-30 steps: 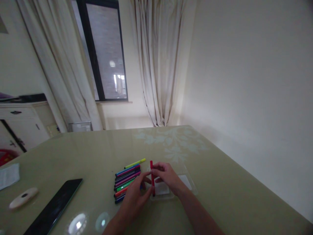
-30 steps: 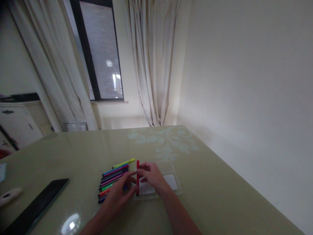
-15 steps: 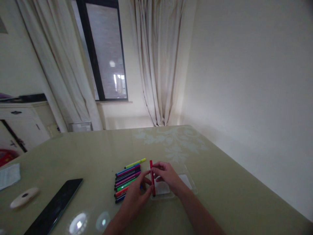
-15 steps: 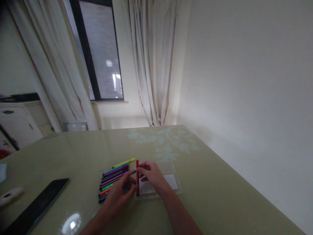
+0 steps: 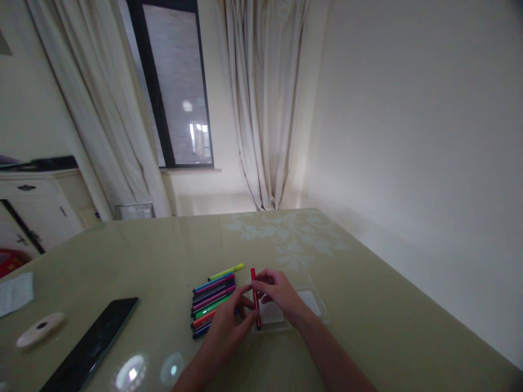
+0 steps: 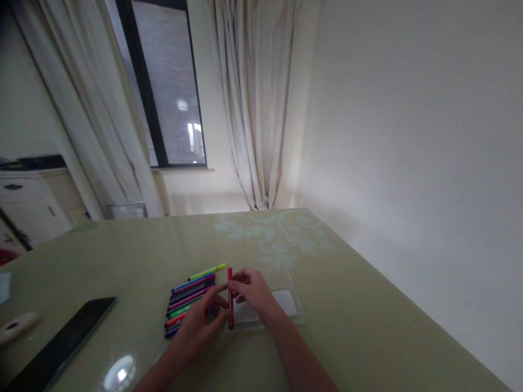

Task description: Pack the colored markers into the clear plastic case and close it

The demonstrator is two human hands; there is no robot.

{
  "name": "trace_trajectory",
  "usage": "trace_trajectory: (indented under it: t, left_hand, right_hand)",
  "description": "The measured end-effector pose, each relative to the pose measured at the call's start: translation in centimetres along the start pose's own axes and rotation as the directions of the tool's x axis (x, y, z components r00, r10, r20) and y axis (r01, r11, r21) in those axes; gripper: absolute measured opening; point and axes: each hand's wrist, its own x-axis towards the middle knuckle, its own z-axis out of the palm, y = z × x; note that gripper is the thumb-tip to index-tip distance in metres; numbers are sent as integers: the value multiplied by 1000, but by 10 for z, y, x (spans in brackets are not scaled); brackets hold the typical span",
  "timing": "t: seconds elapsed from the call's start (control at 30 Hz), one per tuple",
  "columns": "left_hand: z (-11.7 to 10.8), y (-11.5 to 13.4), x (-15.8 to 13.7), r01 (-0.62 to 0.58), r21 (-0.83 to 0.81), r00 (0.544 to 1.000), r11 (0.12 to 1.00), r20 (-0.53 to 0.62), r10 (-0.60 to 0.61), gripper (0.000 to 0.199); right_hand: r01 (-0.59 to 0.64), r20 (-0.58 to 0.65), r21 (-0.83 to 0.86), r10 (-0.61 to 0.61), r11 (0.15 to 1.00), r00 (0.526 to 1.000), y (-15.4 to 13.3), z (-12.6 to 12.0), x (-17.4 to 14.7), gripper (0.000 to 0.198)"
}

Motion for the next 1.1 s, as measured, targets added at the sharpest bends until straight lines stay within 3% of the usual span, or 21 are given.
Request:
trace_trajectory:
  t: [0.4,0.5,0.63,0.83,1.1]
  left_hand:
    - [3,-9,0,-34,28,999,999,14,33,50]
    - [-5,-12,2,-46,179,998,983,-42,55,41]
    - [-27,-17,5,-11,524,987,852,-133,94,19]
    - [-42,-10,6,33,634,998,773,20,-60,19]
    - [-34,-5,2,2,667,993,745,87,-81,9]
  right_hand:
    - [19,36,-17,-18,1000,999,3,-2,1,46]
    - [50,-1,-11,-50,999,999,4,-4,4,44]
    - [82,-99,-100,-92,992,991,7,-11,9,40]
    - [31,-115,-245,-60,969,992,14,-12,10,26]
    - [40,-123,-325,-84,945,989,23,2,10,18]
